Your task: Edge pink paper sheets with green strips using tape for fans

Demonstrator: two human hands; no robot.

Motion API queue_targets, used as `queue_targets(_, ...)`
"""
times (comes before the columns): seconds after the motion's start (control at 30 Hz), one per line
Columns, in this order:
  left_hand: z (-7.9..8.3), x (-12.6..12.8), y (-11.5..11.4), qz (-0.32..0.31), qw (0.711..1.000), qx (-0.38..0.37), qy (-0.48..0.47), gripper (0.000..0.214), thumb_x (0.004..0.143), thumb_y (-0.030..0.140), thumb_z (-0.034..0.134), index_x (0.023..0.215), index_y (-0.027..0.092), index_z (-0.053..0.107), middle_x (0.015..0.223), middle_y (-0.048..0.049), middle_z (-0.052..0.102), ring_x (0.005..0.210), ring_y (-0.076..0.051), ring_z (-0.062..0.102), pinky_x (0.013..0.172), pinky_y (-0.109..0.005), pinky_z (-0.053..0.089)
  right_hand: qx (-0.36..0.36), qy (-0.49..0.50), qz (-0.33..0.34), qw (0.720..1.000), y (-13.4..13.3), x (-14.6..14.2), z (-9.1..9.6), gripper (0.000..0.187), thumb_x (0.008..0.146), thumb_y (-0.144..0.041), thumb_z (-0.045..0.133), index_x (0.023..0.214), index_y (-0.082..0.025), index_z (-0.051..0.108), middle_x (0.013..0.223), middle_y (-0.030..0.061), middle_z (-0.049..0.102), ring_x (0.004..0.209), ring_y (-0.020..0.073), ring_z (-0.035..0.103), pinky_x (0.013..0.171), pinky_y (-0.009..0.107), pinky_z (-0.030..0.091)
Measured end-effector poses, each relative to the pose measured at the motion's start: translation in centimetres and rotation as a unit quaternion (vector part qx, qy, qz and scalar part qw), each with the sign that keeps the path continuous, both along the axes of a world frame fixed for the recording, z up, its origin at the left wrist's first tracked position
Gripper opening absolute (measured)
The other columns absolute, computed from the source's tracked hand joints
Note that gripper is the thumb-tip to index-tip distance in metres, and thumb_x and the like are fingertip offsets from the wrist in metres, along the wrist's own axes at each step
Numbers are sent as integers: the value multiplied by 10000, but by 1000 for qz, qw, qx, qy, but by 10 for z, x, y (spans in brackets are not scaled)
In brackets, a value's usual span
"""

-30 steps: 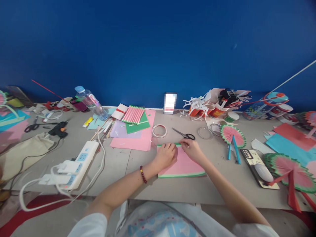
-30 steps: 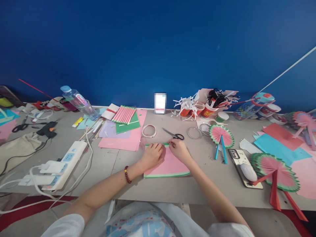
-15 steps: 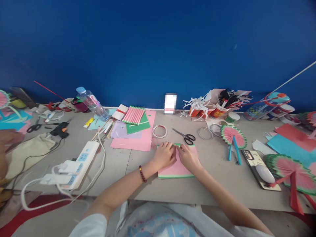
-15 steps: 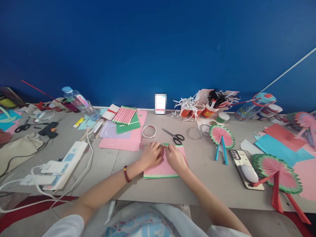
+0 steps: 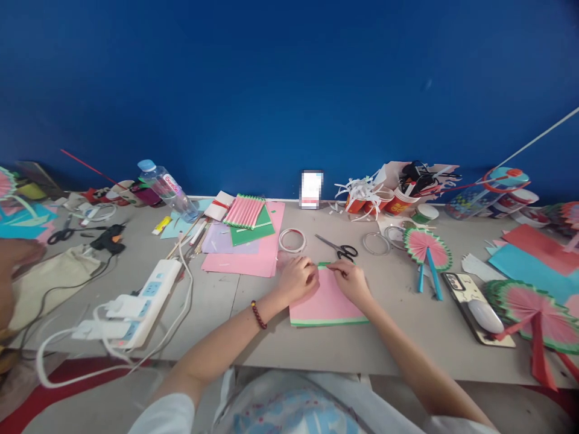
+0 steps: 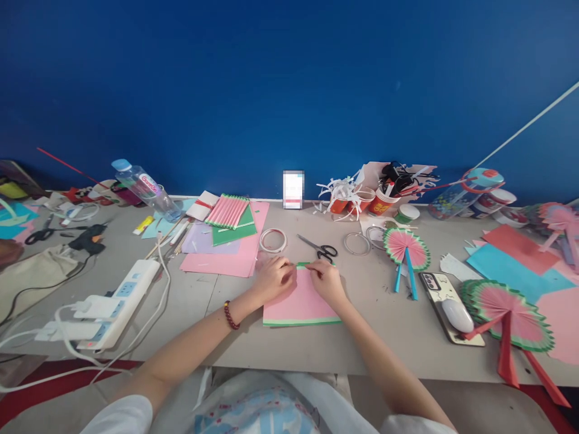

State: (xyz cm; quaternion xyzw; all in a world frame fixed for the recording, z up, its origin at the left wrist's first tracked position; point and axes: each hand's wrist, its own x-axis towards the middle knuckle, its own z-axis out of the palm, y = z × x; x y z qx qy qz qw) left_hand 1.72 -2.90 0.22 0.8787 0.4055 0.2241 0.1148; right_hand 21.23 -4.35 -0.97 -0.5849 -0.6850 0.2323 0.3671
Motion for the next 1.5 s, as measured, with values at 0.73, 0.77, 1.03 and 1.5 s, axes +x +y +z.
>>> queue_targets(0.73, 8, -25, 36, 145, 982, 17, -122, 205, 801, 20, 413, 807, 204, 505, 870, -20, 562, 834, -165, 549, 743, -291, 411, -17, -107, 98, 989, -13, 3, 16, 222, 767, -146, 472, 843, -207, 672, 802, 34, 663, 695, 153, 576, 657, 256, 437)
queue_targets(0.77, 12, -24, 37, 144, 977, 12, -159, 211, 798, 17, 410, 816, 205, 505, 885, -22, 555, 839, -160, 552, 740, -280, 425, -8, -118, 114, 986, -16, 0, 16, 231, 771, -141, 473, 849, -208, 679, 821, 41, 663, 735, 161, 583, 680, 263, 442)
queue_targets(1.03, 27, 20, 34, 122, 913, -74, -383, 59, 863, 151, 447, 838, 201, 464, 840, -19, 533, 804, -134, 563, 717, -252, 487, 5, -91, 215, 972, -36, -29, 24, 278, 806, -115, 445, 853, -213, 702, 873, 62, 652, 778, 162, 593, 691, 271, 474)
queue_targets(1.5, -7, 34, 24, 126, 866, -97, -473, 162, 899, 340, 499, 989, 206, 492, 965, -57, 567, 874, -147, 607, 782, -307, 522, 43, -152, -18, 987, 18, 35, 26, 295, 839, -210, 462, 1083, -183, 625, 1029, 103, 657, 910, 225, 596, 822, 355, 457)
